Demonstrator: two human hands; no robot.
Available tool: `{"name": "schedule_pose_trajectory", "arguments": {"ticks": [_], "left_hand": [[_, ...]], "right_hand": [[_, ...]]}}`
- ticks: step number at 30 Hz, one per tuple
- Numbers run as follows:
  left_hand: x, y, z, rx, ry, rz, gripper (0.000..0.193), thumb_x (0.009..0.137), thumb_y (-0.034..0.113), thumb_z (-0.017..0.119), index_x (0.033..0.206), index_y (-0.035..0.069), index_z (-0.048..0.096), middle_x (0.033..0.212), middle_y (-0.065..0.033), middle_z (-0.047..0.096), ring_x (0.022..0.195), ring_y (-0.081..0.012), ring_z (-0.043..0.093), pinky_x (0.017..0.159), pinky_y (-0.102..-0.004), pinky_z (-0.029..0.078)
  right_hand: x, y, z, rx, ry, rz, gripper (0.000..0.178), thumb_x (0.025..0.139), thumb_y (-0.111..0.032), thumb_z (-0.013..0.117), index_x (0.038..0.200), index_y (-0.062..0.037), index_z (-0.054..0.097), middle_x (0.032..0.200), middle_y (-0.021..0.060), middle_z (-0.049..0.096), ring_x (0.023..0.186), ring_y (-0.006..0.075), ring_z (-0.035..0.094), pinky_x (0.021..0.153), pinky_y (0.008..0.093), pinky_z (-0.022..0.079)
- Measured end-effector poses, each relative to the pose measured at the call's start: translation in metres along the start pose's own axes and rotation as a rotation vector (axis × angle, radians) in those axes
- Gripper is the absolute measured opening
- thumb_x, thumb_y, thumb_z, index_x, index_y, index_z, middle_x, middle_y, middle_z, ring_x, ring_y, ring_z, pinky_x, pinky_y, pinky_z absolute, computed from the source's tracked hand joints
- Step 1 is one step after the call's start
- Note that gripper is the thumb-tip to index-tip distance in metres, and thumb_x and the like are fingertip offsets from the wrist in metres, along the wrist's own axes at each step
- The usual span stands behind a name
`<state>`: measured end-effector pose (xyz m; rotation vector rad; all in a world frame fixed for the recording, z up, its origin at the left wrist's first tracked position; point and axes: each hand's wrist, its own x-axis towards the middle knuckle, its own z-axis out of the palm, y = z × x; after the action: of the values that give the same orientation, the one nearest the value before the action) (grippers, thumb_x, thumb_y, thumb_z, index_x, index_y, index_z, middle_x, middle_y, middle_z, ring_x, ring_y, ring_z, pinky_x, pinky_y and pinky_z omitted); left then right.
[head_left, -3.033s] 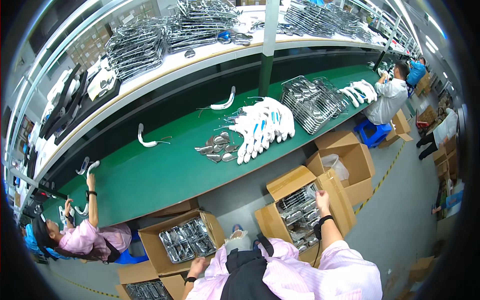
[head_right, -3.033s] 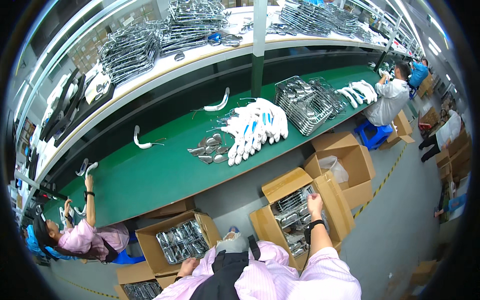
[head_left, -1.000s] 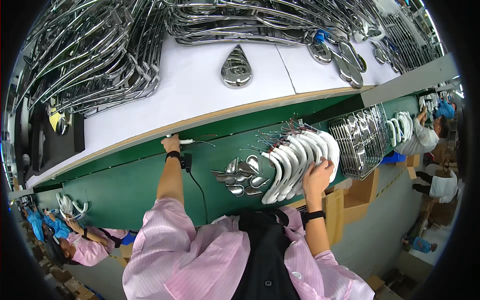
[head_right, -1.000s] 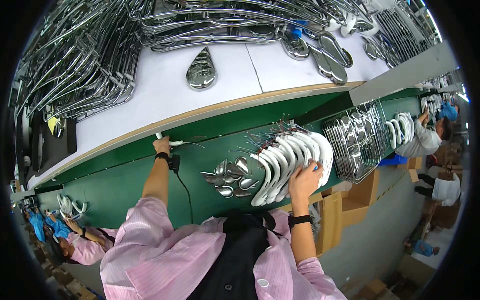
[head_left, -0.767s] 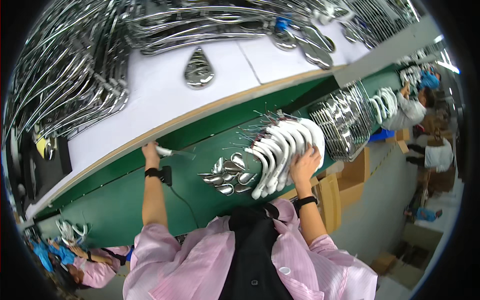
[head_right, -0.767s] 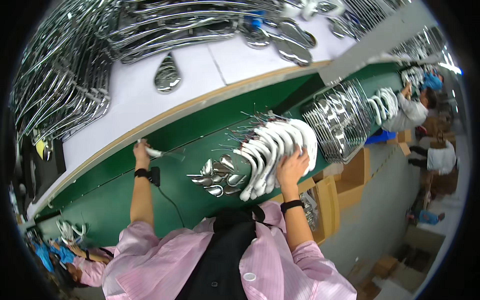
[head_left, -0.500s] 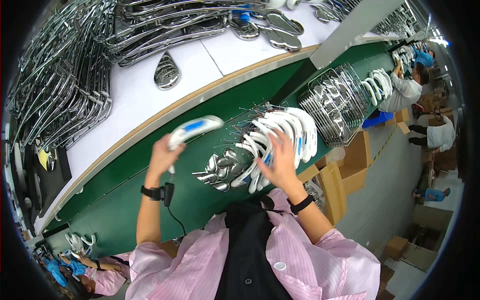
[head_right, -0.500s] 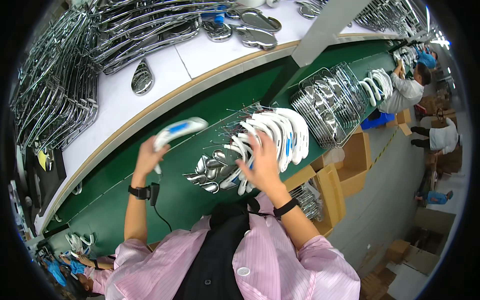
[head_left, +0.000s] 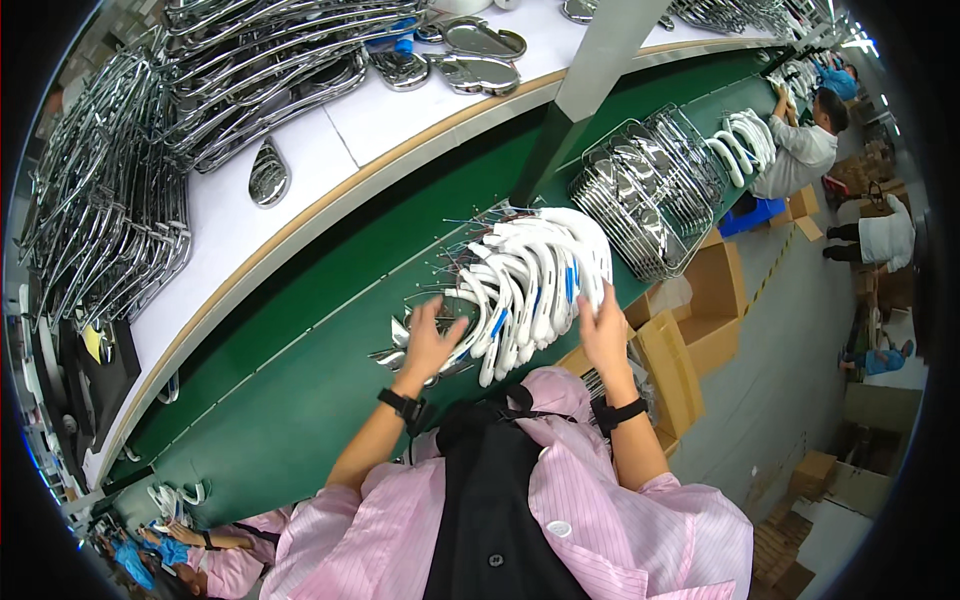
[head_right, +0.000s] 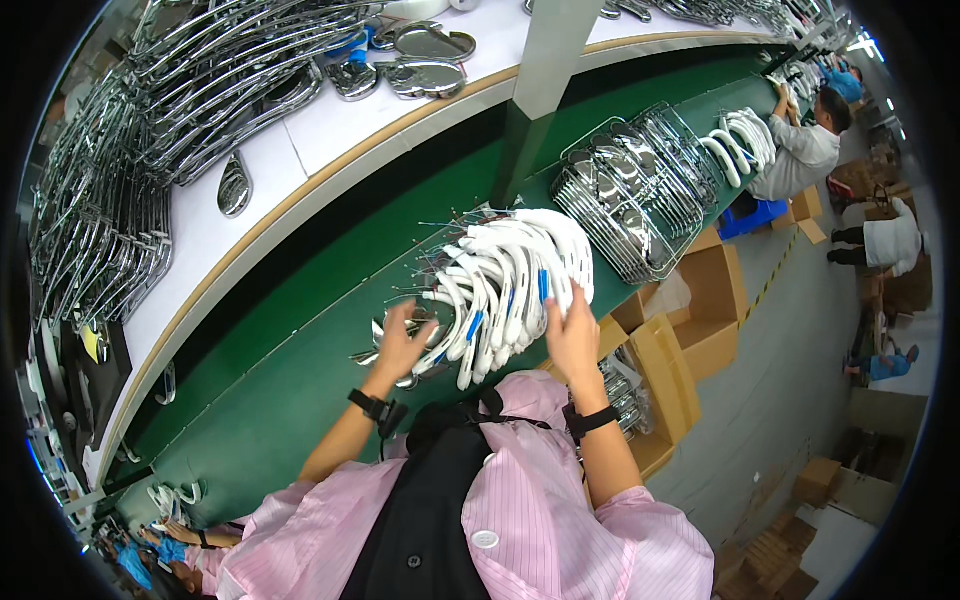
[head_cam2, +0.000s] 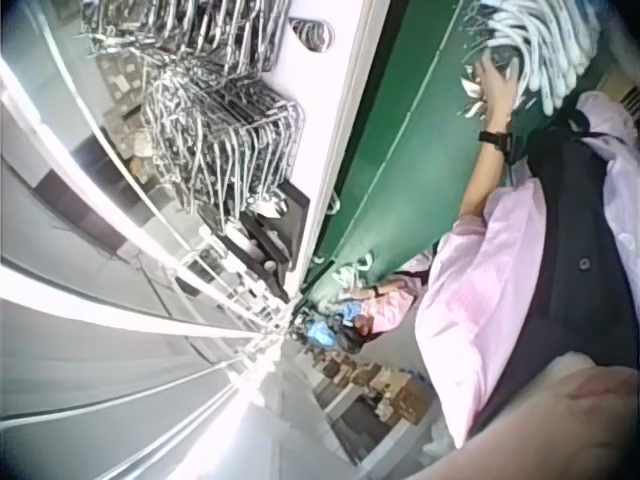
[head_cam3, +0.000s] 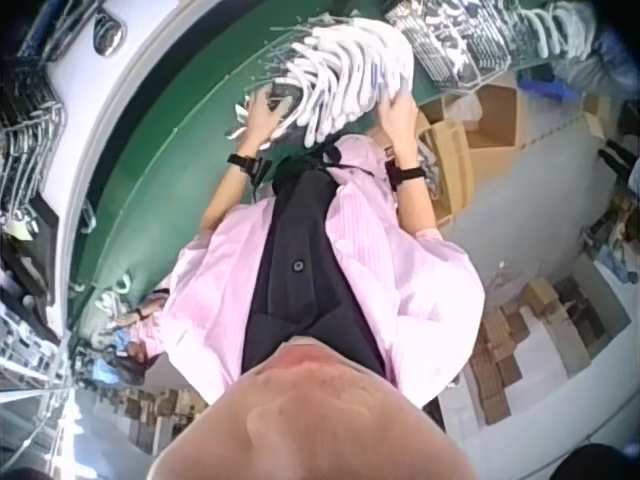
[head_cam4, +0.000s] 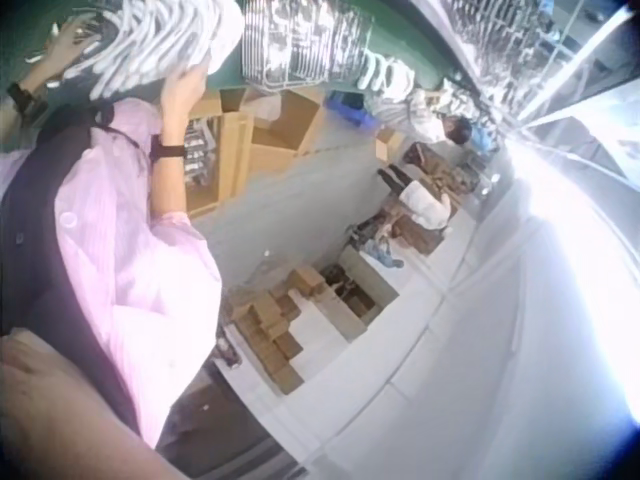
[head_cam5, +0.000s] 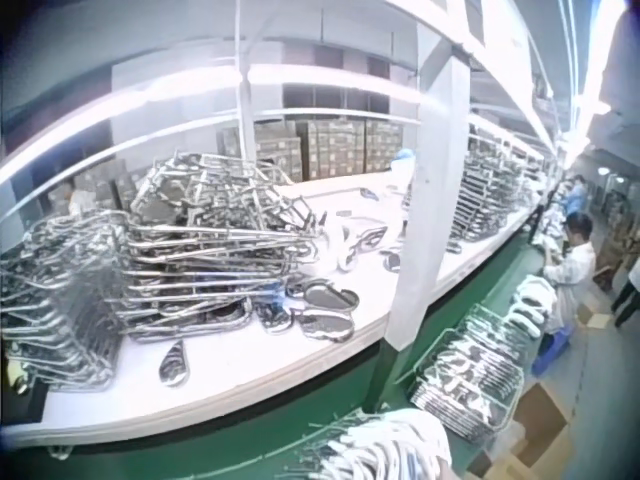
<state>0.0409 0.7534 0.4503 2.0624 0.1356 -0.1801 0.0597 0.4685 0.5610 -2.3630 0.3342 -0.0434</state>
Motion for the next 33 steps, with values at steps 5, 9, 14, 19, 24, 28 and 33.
{"name": "schedule_pose_trajectory", "arguments": {"ticks": [5, 9, 14, 19, 24, 28, 33], "left_hand": [[-0.044, -0.03, 0.031, 0.179, -0.186, -0.072, 0.063, 0.084, 0.033, 0.068, 0.13, -0.004, 0.045, 0.122, -0.0231, 0.052, 0.114, -0.0412, 0.05, 0.098, -0.0444, 0.041], [-0.038, -0.016, 0.043, 0.317, -0.26, 0.0, 0.057, 0.082, 0.026, 0.067, 0.13, 0.002, 0.047, 0.123, -0.0216, 0.053, 0.113, -0.0401, 0.052, 0.096, -0.0443, 0.043], [-0.031, 0.0, 0.057, 0.465, -0.267, -0.068, 0.06, 0.081, 0.035, 0.064, 0.13, 0.004, 0.047, 0.119, -0.019, 0.054, 0.11, -0.0396, 0.054, 0.089, -0.0467, 0.047], [-0.038, 0.044, 0.073, 0.362, -0.225, -0.113, 0.064, 0.084, 0.038, 0.059, 0.136, 0.004, 0.041, 0.122, -0.0201, 0.053, 0.112, -0.0401, 0.053, 0.089, -0.0466, 0.047], [-0.035, 0.028, 0.099, 0.209, -0.201, -0.057, 0.075, 0.089, 0.036, 0.056, 0.145, -0.003, 0.024, 0.132, -0.0301, 0.044, 0.119, -0.0443, 0.047, 0.1, -0.0461, 0.04], [-0.033, 0.014, 0.097, 0.073, -0.213, 0.075, 0.081, 0.088, 0.032, 0.063, 0.145, -0.006, 0.02, 0.139, -0.0316, 0.037, 0.131, -0.0418, 0.037, 0.11, -0.0426, 0.03], [-0.029, 0.018, 0.095, -0.115, -0.182, 0.054, 0.079, 0.09, 0.037, 0.062, 0.144, -0.006, 0.025, 0.143, -0.0291, 0.037, 0.135, -0.0385, 0.036, 0.111, -0.04, 0.028]], "right_hand": [[0.036, 0.042, 0.015, 0.129, 0.027, 0.164, 0.045, 0.093, -0.024, 0.051, 0.127, 0.0048, 0.044, 0.108, 0.0321, 0.06, 0.102, 0.0472, 0.058, 0.087, 0.0475, 0.046], [0.053, 0.062, 0.029, 0.037, -0.009, 0.114, 0.052, 0.092, -0.03, 0.051, 0.128, 0.0067, 0.045, 0.107, 0.0313, 0.061, 0.104, 0.0465, 0.058, 0.089, 0.0486, 0.044], [0.054, 0.081, 0.042, -0.198, 0.015, -0.045, 0.051, 0.09, -0.031, 0.055, 0.123, 0.0072, 0.051, 0.113, 0.0296, 0.056, 0.105, 0.0428, 0.049, 0.095, 0.0464, 0.038], [0.06, 0.097, 0.043, -0.171, -0.03, -0.093, 0.051, 0.089, -0.032, 0.057, 0.121, 0.0076, 0.052, 0.12, 0.0275, 0.049, 0.108, 0.0416, 0.044, 0.097, 0.0465, 0.036], [0.062, 0.1, 0.045, -0.121, -0.017, -0.133, 0.053, 0.089, -0.034, 0.059, 0.119, 0.0089, 0.052, 0.122, 0.0292, 0.047, 0.111, 0.0419, 0.043, 0.098, 0.0462, 0.035], [0.064, 0.096, 0.042, -0.08, -0.014, -0.132, 0.054, 0.089, -0.034, 0.06, 0.12, 0.0091, 0.051, 0.123, 0.0288, 0.046, 0.113, 0.0414, 0.042, 0.099, 0.0458, 0.034], [0.068, 0.093, 0.032, -0.038, 0.006, -0.134, 0.056, 0.088, -0.035, 0.062, 0.122, 0.0076, 0.051, 0.125, 0.0271, 0.046, 0.115, 0.0396, 0.042, 0.101, 0.0445, 0.034]]}}
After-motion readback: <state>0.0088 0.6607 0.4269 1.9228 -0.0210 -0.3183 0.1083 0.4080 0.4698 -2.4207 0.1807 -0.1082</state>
